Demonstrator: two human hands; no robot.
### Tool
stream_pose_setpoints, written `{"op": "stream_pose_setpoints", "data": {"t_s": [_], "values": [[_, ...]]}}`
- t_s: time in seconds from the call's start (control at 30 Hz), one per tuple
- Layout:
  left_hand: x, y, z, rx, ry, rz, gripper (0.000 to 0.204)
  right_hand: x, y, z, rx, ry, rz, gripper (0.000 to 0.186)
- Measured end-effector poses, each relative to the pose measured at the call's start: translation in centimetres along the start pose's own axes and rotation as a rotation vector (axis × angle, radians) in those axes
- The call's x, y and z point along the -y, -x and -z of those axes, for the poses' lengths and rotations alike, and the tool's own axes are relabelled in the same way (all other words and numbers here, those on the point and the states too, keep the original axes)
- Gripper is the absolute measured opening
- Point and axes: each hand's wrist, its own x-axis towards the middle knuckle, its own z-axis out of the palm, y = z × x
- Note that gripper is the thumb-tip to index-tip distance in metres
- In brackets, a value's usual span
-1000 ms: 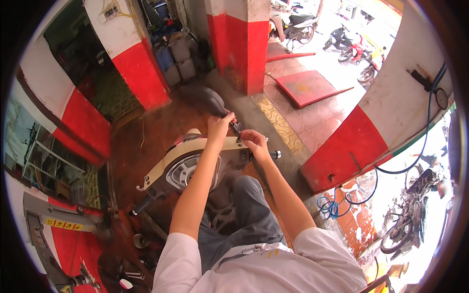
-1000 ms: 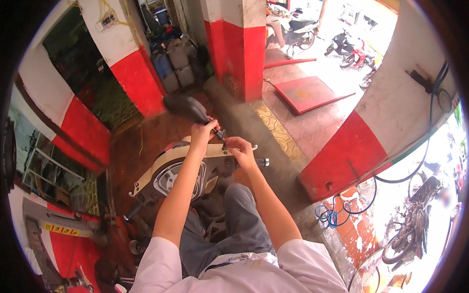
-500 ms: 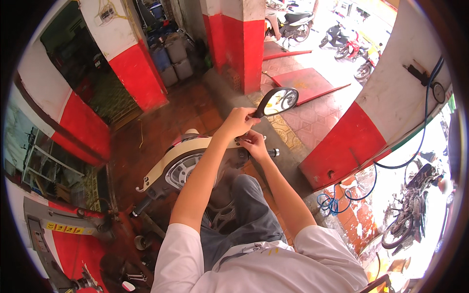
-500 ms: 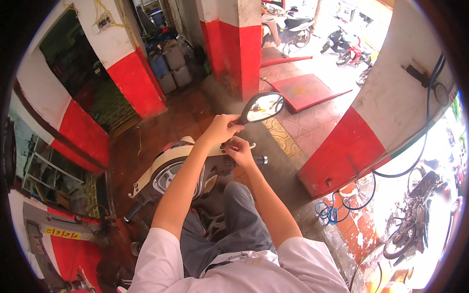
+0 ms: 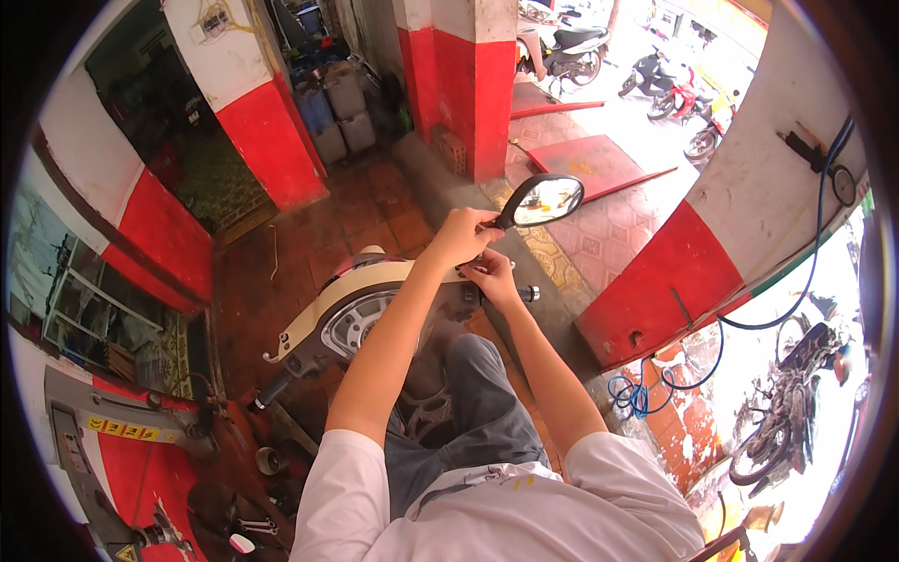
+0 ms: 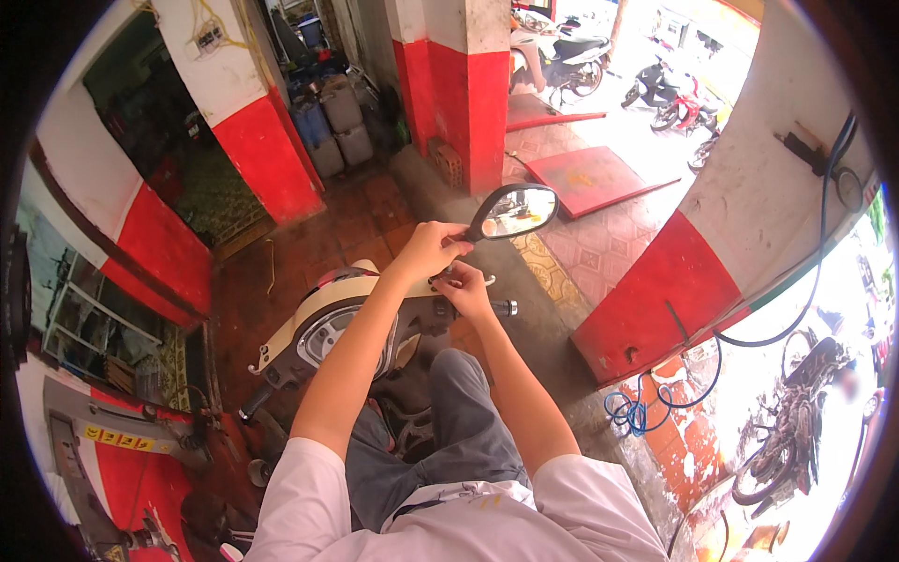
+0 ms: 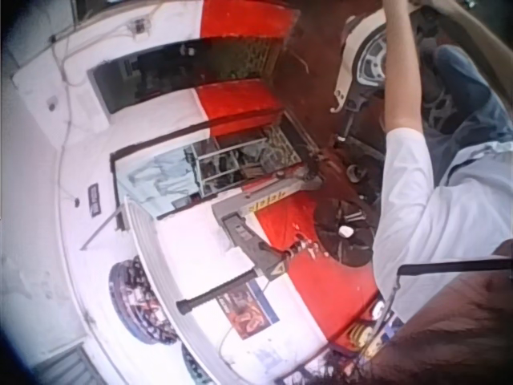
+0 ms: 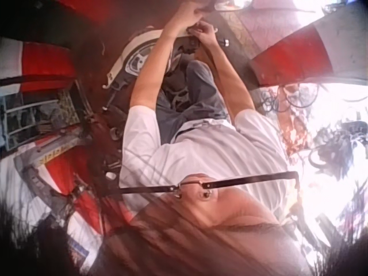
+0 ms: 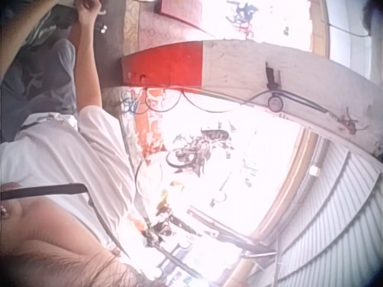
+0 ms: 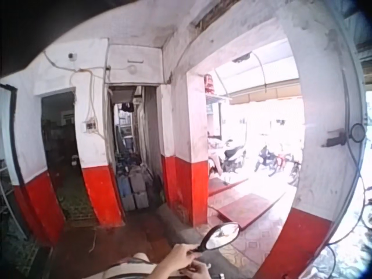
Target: The person adjusts the side mirrors on a motorcycle using a wrench and by hand, first checking the positioning on the handlebars and then tightening the nuts at the base of the mirrors.
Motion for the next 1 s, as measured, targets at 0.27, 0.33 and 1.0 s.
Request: {"op": "stream_pose_setpoints", "data": {"t_s": [0.27, 0.33, 1.0], "values": [[1.1, -0.6, -0.6, -0.107, -0.058, -0.054, 0.027, 0.4, 0.2, -0.2, -0.015, -0.016, -0.001, 0.027], [2.0, -1.2, -0.3, -0.192, -0.167, -0.046, 0.025, 0.5, 0.2, -0.6, -0.006, -0.021, 0.001, 0.027], [3.0, -1.4, -0.7, -0.341, -0.381, 0.21, 0.024, 0.8, 0.1, -0.4, -0.035, 0.056, 0.001, 0.02]]}}
